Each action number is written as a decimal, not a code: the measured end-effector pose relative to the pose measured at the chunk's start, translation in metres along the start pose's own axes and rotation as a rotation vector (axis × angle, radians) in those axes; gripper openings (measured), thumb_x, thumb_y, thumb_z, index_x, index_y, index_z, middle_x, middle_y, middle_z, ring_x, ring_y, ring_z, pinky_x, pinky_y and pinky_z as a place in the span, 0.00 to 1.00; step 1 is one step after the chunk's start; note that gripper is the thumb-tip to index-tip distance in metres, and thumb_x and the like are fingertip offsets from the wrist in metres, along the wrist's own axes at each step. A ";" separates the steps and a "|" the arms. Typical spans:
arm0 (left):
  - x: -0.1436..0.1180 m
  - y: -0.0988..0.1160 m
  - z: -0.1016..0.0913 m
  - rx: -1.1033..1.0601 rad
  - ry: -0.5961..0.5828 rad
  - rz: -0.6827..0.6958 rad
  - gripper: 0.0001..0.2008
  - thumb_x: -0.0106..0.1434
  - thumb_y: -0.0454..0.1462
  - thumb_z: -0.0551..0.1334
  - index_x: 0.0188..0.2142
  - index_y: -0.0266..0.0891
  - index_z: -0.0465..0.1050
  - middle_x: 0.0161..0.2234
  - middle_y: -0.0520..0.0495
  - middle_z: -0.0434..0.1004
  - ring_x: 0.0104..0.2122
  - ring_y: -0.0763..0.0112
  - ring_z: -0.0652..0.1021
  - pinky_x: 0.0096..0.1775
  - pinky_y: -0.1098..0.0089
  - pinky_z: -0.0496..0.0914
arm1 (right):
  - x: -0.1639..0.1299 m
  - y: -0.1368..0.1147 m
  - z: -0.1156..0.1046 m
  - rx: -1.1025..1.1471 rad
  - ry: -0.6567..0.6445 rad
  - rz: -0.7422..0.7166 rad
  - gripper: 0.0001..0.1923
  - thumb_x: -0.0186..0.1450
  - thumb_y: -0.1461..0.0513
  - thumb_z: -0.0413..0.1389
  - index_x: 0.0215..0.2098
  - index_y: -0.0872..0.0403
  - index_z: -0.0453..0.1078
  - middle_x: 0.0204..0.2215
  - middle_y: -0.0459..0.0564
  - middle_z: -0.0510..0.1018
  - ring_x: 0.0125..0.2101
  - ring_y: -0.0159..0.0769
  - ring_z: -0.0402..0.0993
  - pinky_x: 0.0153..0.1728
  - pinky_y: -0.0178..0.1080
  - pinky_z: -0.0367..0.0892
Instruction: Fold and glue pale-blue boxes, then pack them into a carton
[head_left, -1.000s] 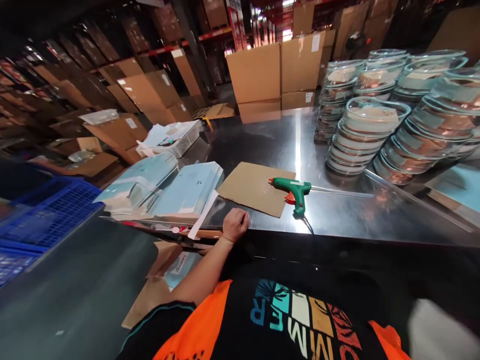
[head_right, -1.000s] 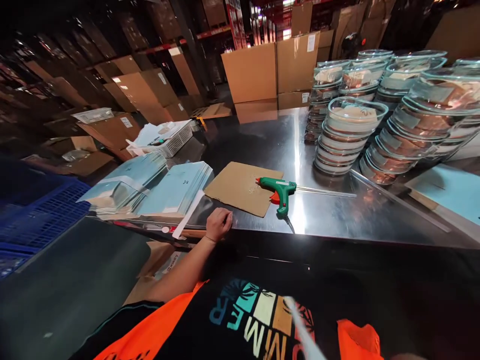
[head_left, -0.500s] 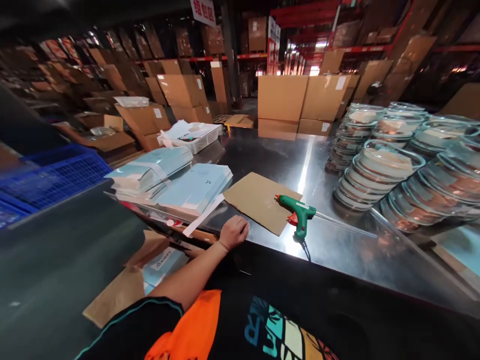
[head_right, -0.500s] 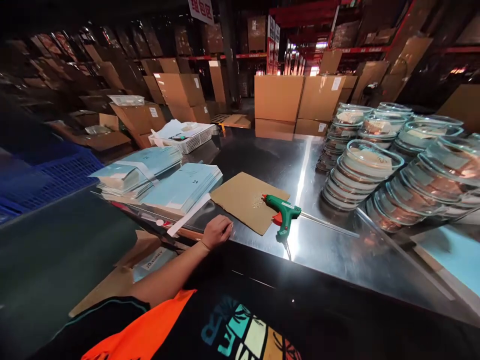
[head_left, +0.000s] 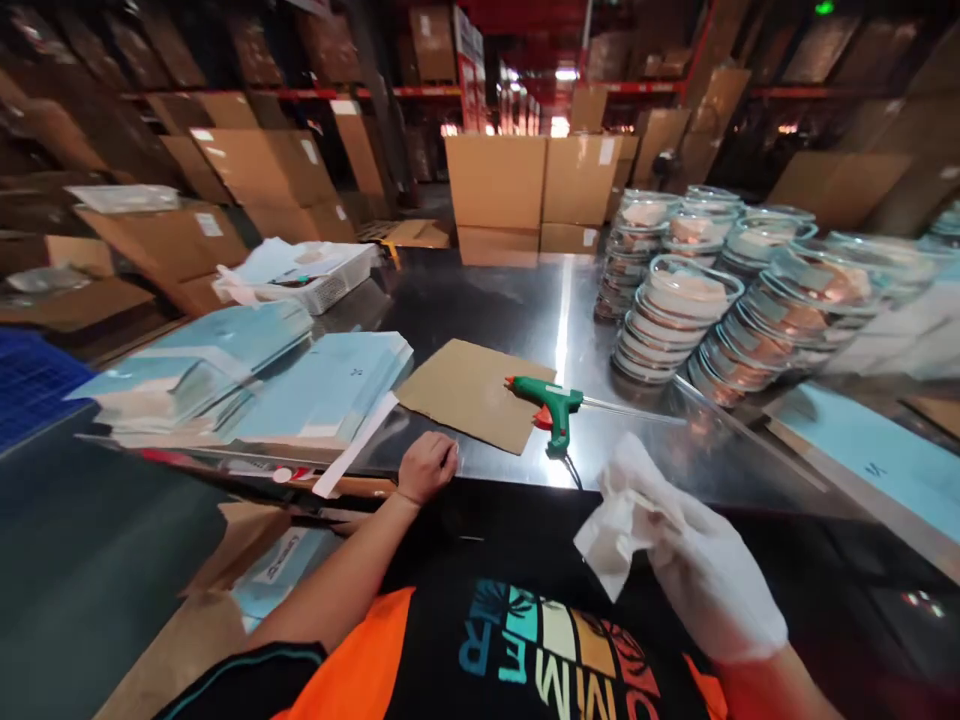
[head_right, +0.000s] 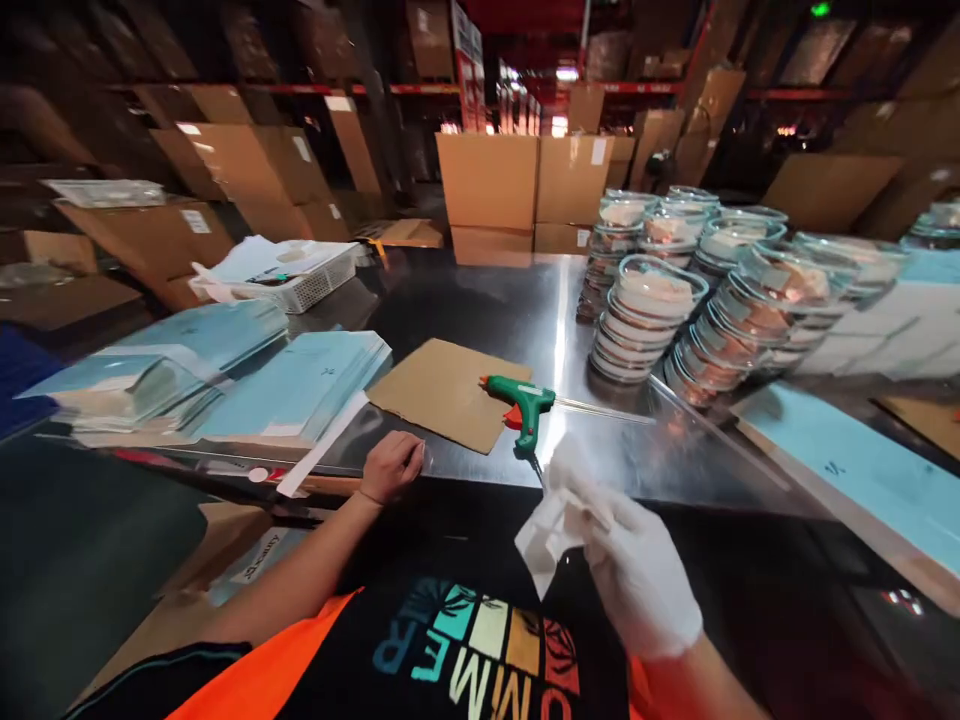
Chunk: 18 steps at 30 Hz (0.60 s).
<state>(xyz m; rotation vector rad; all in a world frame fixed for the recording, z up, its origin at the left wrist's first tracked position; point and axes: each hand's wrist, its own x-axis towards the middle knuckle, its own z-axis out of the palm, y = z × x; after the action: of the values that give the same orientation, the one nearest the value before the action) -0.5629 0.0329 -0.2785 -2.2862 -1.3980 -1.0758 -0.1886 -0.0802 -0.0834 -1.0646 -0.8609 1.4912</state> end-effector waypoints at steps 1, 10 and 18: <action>-0.001 -0.001 0.000 -0.005 -0.010 -0.003 0.14 0.76 0.36 0.57 0.34 0.42 0.76 0.30 0.44 0.80 0.33 0.61 0.78 0.38 0.62 0.72 | 0.000 0.004 0.000 0.053 0.031 0.020 0.24 0.60 0.53 0.76 0.51 0.51 0.83 0.55 0.57 0.85 0.53 0.50 0.84 0.58 0.50 0.79; -0.004 -0.002 -0.006 -0.018 -0.005 0.008 0.11 0.75 0.35 0.59 0.35 0.43 0.76 0.31 0.45 0.82 0.33 0.60 0.78 0.38 0.62 0.72 | 0.016 0.005 0.004 0.343 0.025 0.044 0.16 0.56 0.59 0.75 0.43 0.47 0.85 0.47 0.50 0.89 0.48 0.45 0.88 0.54 0.44 0.83; -0.003 -0.002 -0.008 -0.003 0.001 0.019 0.10 0.74 0.35 0.59 0.35 0.43 0.75 0.31 0.45 0.81 0.33 0.61 0.79 0.38 0.63 0.71 | 0.013 0.005 0.000 0.320 -0.045 0.040 0.16 0.57 0.58 0.73 0.44 0.48 0.84 0.49 0.53 0.89 0.52 0.48 0.87 0.60 0.49 0.79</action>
<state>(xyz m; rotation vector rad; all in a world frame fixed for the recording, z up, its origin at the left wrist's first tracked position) -0.5686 0.0276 -0.2752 -2.2964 -1.3730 -1.0742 -0.1906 -0.0684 -0.0907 -0.8177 -0.6075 1.6272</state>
